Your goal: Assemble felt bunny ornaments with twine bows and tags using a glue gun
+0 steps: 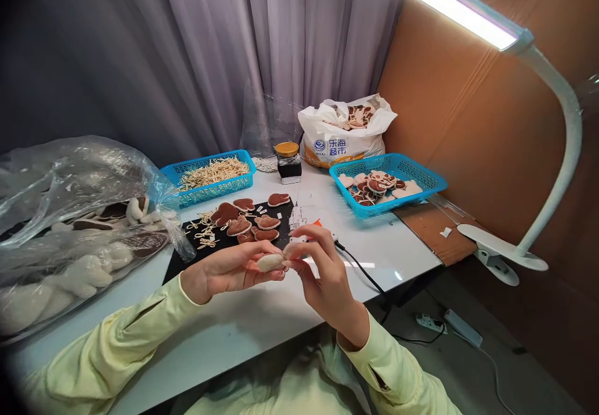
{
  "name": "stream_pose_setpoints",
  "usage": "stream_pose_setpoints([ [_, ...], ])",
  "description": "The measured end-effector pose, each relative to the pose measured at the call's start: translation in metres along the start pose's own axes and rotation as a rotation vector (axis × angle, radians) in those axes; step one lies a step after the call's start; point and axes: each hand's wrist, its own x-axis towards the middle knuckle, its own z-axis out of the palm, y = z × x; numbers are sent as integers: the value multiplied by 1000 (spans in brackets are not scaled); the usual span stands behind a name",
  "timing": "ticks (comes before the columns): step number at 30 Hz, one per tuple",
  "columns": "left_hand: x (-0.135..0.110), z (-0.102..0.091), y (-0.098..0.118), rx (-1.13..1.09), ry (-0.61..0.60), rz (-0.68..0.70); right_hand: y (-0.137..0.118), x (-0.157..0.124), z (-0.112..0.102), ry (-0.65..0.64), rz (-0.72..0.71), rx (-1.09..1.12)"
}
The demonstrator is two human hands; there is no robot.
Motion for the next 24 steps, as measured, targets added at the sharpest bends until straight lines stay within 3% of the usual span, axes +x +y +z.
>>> stream_pose_setpoints([
  [6,-1,6,-2,-54,18,7,-2,3,4,-5,-13,-36],
  [18,-2,1,2,-224,-13,-60,2,-2,5,161,159,234],
  [24,-2,2,2,-255,-40,-51,-1,-5,8,135,129,269],
])
